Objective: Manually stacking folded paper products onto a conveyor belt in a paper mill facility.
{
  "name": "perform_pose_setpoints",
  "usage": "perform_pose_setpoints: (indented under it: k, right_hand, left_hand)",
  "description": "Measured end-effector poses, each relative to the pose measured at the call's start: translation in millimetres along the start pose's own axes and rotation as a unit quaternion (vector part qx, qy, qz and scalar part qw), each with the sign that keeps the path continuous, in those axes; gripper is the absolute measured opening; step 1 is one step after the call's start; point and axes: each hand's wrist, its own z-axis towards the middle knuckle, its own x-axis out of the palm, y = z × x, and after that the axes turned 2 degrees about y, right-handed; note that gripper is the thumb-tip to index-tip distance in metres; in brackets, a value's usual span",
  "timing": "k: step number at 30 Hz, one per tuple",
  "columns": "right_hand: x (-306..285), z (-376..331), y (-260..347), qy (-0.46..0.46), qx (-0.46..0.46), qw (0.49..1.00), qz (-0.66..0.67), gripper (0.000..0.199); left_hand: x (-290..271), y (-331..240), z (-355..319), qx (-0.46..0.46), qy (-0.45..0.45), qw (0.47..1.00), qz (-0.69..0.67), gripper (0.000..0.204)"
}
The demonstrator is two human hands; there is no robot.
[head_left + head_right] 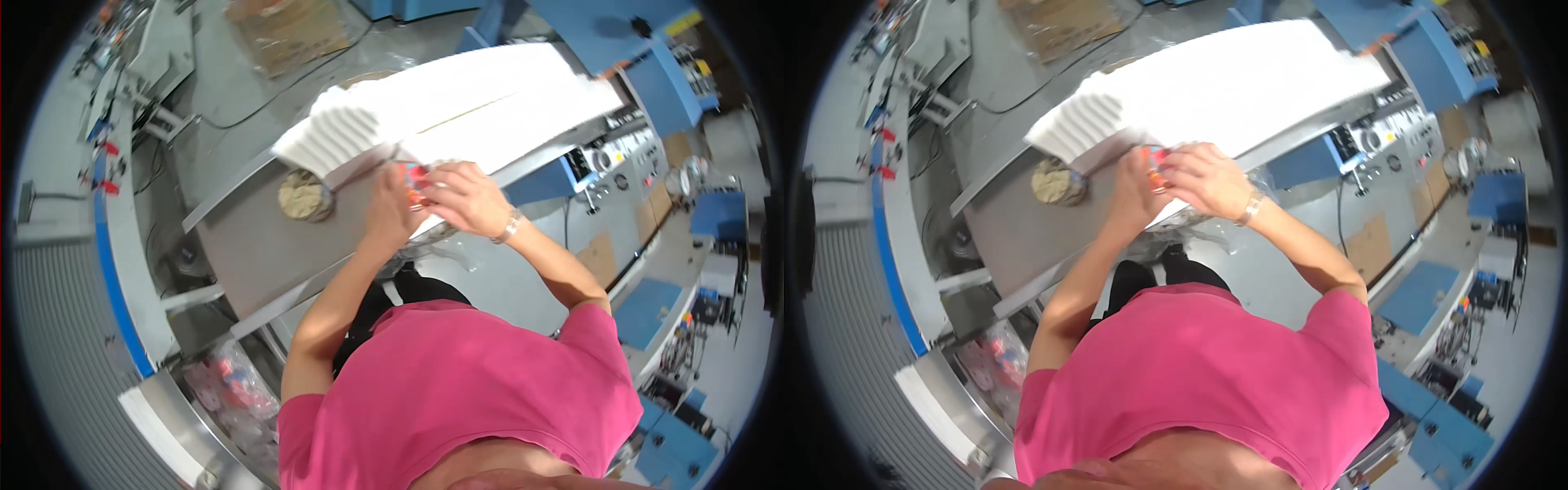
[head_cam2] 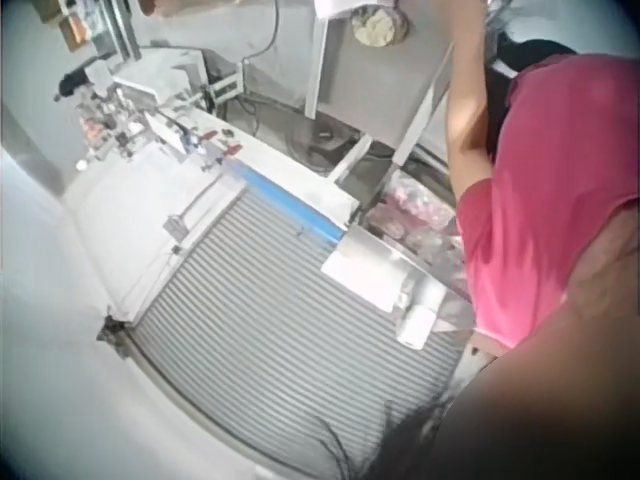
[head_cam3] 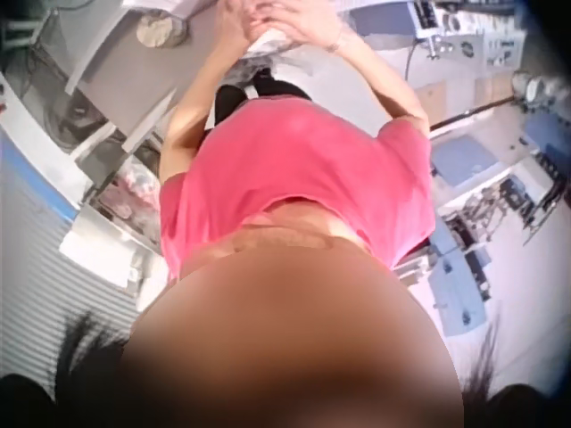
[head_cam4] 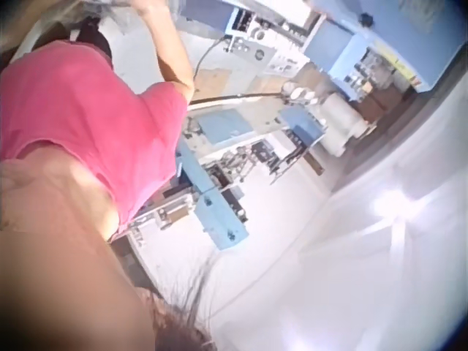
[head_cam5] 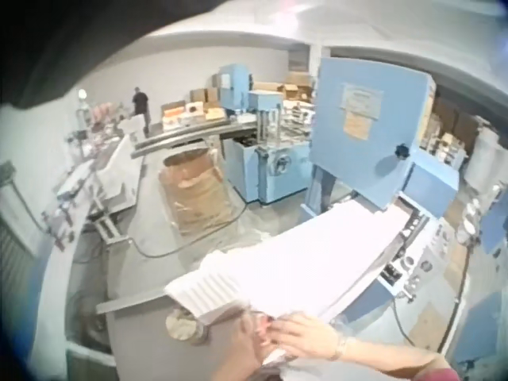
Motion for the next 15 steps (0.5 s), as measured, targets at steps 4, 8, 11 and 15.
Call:
perform_pose_setpoints:
  k: [4,8,11,15]
  right_hand:
    - [3.5,12.4,10.5,-0.058,0.089,0.994,-0.006,0.029]
    - [33.7,27.6,32.7,-0.115,0.133,0.98,0.093,0.023]
    - [85.4,50.8,57.8,-0.003,0.063,0.986,0.153,0.029]
    - [139.1,106.3,91.2,0.018,0.023,0.999,0.022,0.043]
  left_hand:
    - [-29.6,-7.3,-7.2,-0.009,0.0,0.998,-0.07,0.085]
    - [-101.4,20.4,-18.4,-0.069,-0.178,0.981,0.027,0.027]
    - [-138.1,89.2,-10.5,-0.197,-0.193,0.959,0.063,0.035]
    - [-143.7,124.5,40.8,-0.307,0.08,0.91,-0.265,0.058]
